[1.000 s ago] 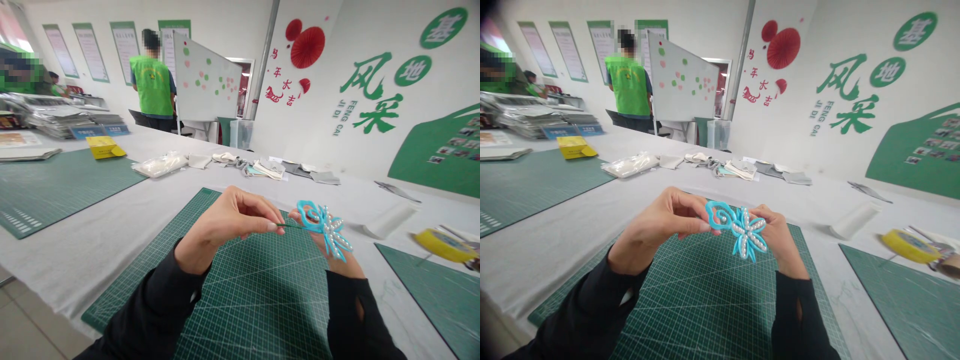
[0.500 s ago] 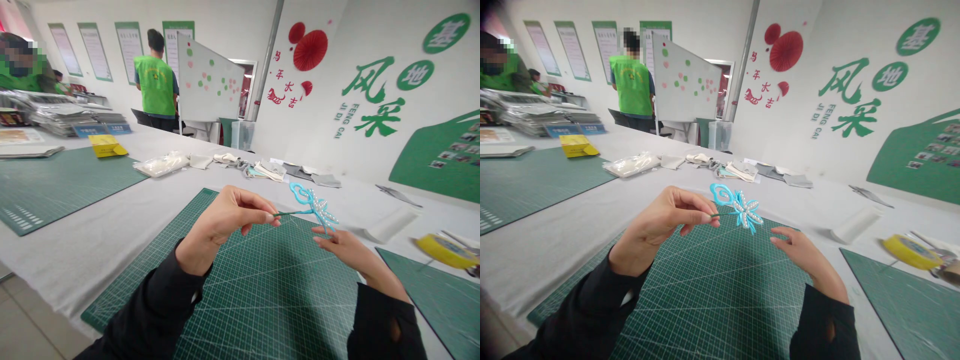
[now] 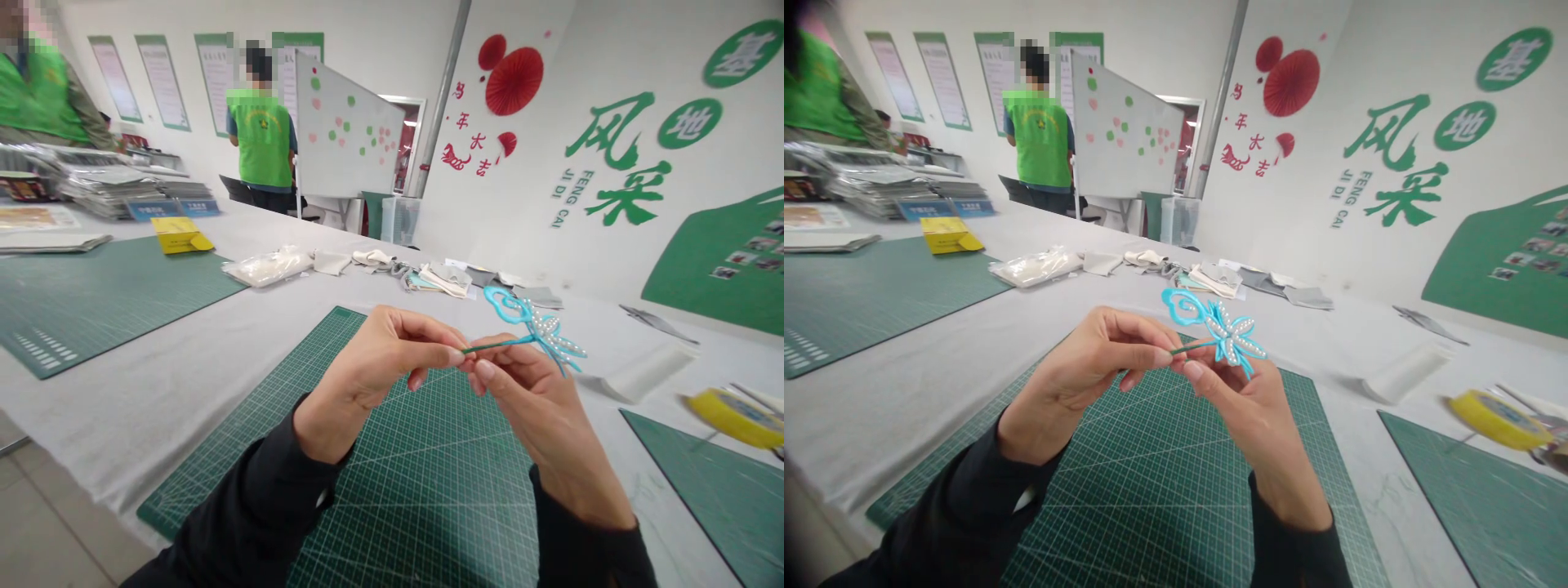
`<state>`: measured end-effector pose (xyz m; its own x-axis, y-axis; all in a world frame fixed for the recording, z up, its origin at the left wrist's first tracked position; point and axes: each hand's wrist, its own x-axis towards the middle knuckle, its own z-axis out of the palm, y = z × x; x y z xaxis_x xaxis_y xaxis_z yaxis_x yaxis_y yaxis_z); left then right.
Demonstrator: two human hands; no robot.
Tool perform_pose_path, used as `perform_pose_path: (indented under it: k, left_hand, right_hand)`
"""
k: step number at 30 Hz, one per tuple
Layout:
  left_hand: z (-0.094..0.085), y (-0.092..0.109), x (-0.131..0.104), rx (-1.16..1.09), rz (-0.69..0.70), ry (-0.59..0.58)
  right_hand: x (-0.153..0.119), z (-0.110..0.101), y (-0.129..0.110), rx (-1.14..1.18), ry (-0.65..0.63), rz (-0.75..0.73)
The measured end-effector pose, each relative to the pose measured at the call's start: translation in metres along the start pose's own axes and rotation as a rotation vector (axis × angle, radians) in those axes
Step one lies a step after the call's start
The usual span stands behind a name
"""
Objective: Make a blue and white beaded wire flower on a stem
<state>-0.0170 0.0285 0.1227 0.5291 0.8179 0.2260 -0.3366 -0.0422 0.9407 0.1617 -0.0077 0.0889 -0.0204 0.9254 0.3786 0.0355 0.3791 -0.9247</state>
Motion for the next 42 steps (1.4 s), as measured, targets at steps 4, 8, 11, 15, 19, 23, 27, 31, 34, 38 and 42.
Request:
perform_pose_path:
  k: [4, 8, 11, 15, 19, 23, 27, 31, 34, 38, 42]
  left_hand:
    - [0.002, 0.0, -0.001, -0.027, 0.017, 0.022]
    - [0.004, 0.001, -0.002, -0.033, 0.018, 0.017]
    - [0.006, 0.003, -0.003, -0.008, 0.033, 0.002]
    - [0.01, 0.001, -0.004, 0.002, 0.046, -0.001]
    - [0.012, -0.001, -0.005, 0.006, 0.006, -0.03]
    - [0.016, -0.003, -0.005, 0.021, -0.072, -0.063]
    - [0.018, -0.007, -0.006, 0.036, -0.11, -0.114]
    - [0.018, -0.009, -0.006, 0.035, -0.123, -0.128]
    - [0.019, -0.009, -0.006, 0.037, -0.107, -0.119]
    - [0.019, -0.007, -0.006, 0.035, -0.077, -0.093]
    - [0.019, -0.005, -0.006, 0.04, -0.052, -0.065]
  right_hand:
    - [0.001, 0.0, 0.003, 0.039, 0.038, -0.034]
    - [0.004, 0.003, 0.005, 0.105, 0.009, -0.045]
    - [0.006, 0.005, 0.006, 0.191, -0.017, -0.06]
    - [0.008, 0.004, 0.006, 0.291, -0.022, -0.047]
    - [0.008, 0.004, 0.005, 0.281, 0.021, -0.045]
    - [0.008, 0.006, 0.001, 0.229, 0.018, -0.063]
    - [0.006, 0.004, -0.003, 0.157, 0.005, -0.127]
    - [0.004, 0.001, -0.004, 0.103, -0.005, -0.167]
    - [0.004, 0.002, -0.005, 0.117, 0.012, -0.148]
    - [0.005, 0.003, -0.005, 0.118, 0.078, -0.113]
    - [0.007, 0.002, -0.002, 0.145, 0.118, -0.12]
